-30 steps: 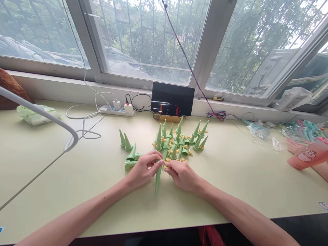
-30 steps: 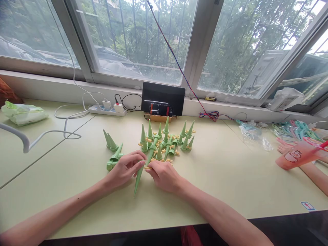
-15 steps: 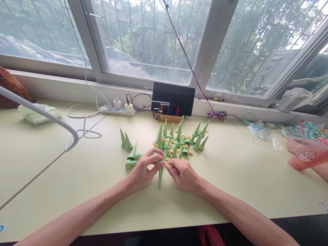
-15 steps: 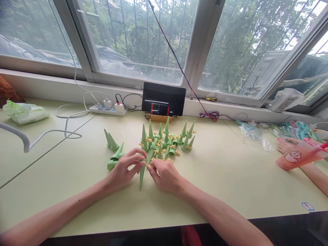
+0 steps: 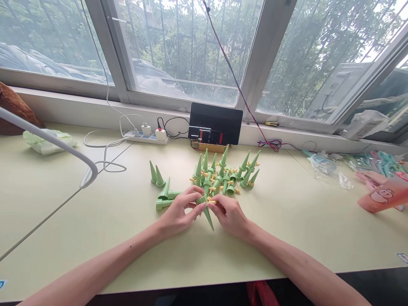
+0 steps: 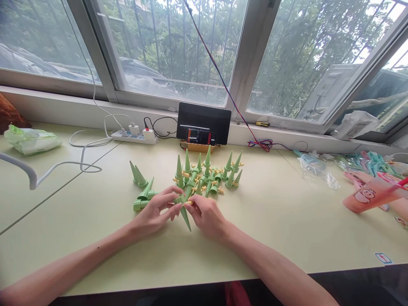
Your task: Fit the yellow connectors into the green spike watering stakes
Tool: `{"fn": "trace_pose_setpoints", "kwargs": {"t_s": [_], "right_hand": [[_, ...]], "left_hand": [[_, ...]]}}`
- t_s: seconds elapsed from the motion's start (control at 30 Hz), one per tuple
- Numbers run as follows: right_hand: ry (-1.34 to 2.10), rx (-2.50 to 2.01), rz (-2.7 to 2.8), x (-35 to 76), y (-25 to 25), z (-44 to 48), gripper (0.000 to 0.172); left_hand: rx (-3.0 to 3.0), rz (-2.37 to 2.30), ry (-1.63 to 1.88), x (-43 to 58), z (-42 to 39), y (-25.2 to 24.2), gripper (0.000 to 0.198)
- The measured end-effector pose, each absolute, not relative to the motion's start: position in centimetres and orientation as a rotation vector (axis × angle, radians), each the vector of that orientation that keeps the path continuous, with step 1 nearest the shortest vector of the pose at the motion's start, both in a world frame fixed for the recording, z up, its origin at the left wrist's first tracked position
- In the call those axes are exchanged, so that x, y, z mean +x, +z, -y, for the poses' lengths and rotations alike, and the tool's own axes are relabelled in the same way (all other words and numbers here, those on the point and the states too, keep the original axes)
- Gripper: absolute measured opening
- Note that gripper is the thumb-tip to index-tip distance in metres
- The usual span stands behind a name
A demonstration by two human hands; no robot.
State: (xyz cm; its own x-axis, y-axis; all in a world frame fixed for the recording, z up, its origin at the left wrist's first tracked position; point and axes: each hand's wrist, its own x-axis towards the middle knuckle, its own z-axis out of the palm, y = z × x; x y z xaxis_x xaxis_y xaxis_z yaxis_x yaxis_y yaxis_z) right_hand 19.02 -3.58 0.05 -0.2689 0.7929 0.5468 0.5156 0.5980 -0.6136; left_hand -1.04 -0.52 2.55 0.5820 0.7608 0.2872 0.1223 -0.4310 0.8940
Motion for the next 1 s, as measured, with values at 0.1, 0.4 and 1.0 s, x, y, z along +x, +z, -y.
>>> {"fn": "trace_pose_setpoints", "kwargs": {"t_s": [0.1,0.4,1.0], "right_hand": [[0.41,-1.045,1.93,19.1,-0.1,3.5,0.031],[0.441,-1.047,1.885,19.0,-0.1,3.5,0.027],[0.378,-1.049,1.848,19.0,-0.3,3.5,0.034]], "left_hand": [[1.84,-0.693,0.854,-1.0,0.5,2.4,0.032],[1.772,-0.69,0.852,-0.9,0.2,2.9,0.042],[2.119,-0.731,0.988,-1.2,0.1,1.5,0.026]]}}
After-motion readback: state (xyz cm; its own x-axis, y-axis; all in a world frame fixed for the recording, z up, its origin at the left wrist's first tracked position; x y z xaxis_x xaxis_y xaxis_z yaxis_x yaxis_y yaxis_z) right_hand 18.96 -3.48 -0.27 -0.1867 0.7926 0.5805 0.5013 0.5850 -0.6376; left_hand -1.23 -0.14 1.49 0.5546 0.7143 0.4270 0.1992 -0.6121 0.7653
